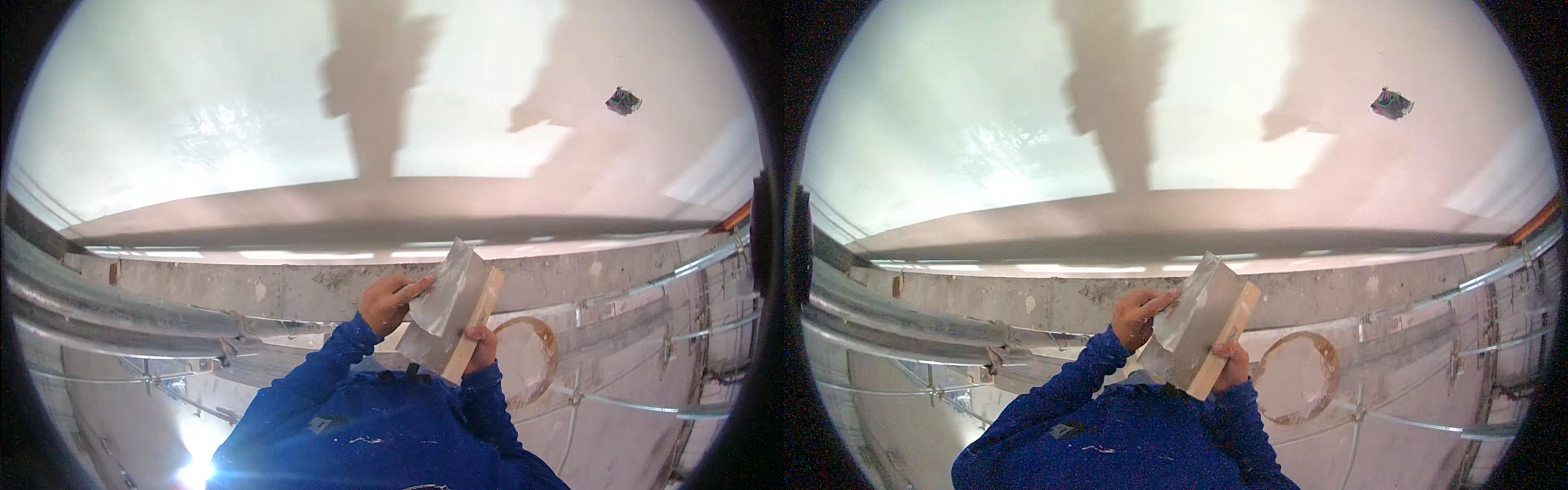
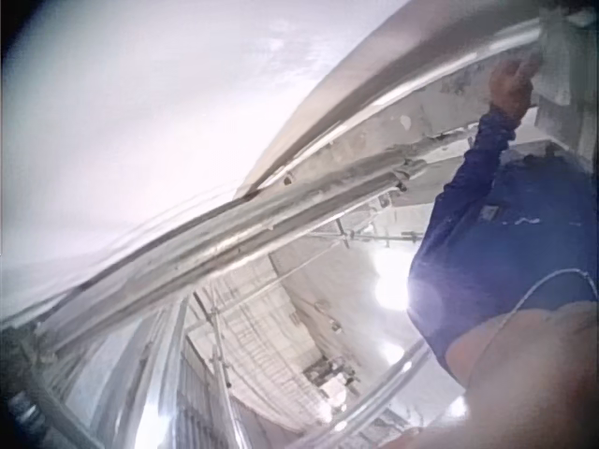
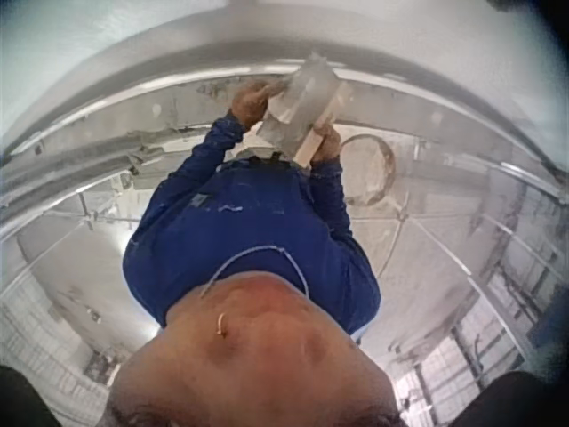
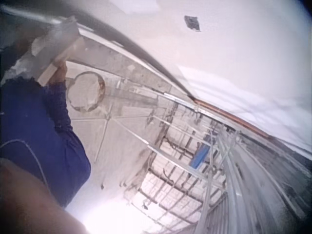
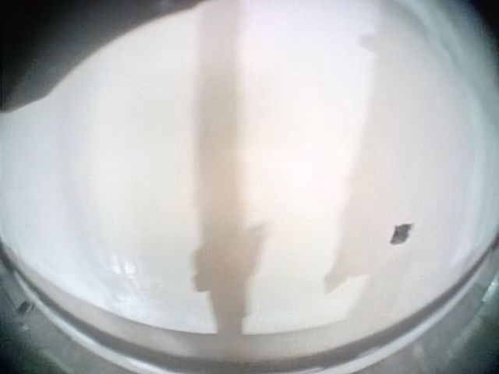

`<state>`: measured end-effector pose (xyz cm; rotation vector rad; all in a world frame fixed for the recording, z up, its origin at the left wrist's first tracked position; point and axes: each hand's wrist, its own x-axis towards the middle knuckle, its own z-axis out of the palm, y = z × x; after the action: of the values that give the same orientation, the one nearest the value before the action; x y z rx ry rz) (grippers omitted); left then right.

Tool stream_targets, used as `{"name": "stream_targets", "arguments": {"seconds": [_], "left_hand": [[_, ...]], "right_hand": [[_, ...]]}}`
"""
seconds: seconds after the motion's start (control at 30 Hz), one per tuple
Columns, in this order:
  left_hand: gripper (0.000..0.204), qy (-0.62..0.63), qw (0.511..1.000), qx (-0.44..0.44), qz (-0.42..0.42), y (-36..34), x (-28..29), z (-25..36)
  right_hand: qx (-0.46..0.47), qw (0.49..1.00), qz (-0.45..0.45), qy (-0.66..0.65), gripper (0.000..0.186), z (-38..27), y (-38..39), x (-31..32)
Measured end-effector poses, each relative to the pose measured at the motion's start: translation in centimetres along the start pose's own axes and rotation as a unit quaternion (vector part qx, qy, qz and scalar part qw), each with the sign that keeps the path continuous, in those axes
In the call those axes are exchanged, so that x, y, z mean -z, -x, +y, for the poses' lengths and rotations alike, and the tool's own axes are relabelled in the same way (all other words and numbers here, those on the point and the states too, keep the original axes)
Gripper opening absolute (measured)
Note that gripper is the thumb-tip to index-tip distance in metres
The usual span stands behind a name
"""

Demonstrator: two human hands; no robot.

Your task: The person applies plaster to a ceiling using a hawk and trowel. They repeatedly scoop plaster from the hawk and spread it onto the ceiling surface, smoothing the material with the trowel. The person works on a large area of the ceiling, moving along the scaffolding to cover different sections.

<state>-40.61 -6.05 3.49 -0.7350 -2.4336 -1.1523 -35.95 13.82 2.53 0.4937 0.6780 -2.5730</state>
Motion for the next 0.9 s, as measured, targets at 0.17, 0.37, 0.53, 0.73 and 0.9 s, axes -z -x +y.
{"name": "stream_targets", "arguments": {"seconds": [0.17, 0.37, 0.53, 0.73, 0.9], "left_hand": [[0.057, -0.061, 0.996, 0.012, 0.07, -0.6, -4.3, -0.3], [0.06, -0.176, 0.981, 0.08, 0.023, 0.6, -4.0, -0.6], [0.062, -0.146, 0.973, 0.176, 0.021, 6.0, -2.9, -1.2], [0.063, -0.074, 0.98, 0.181, 0.047, 9.8, 0.7, -2.2], [0.062, -0.02, 0.982, 0.186, 0.036, 12.2, 5.6, -3.3]], "right_hand": [[-0.025, 0.998, -0.013, 0.053, 0.062, -3.1, 0.5, 2.1], [0.059, 0.997, -0.015, 0.051, 0.055, -7.5, 0.2, 0.8], [0.352, 0.918, 0.082, 0.164, 0.038, -12.8, -3.7, -3.0], [0.583, 0.671, 0.116, 0.444, 0.026, -16.6, -8.7, -10.4], [0.648, 0.537, 0.224, 0.492, 0.046, -15.3, -12.9, -13.9]]}}
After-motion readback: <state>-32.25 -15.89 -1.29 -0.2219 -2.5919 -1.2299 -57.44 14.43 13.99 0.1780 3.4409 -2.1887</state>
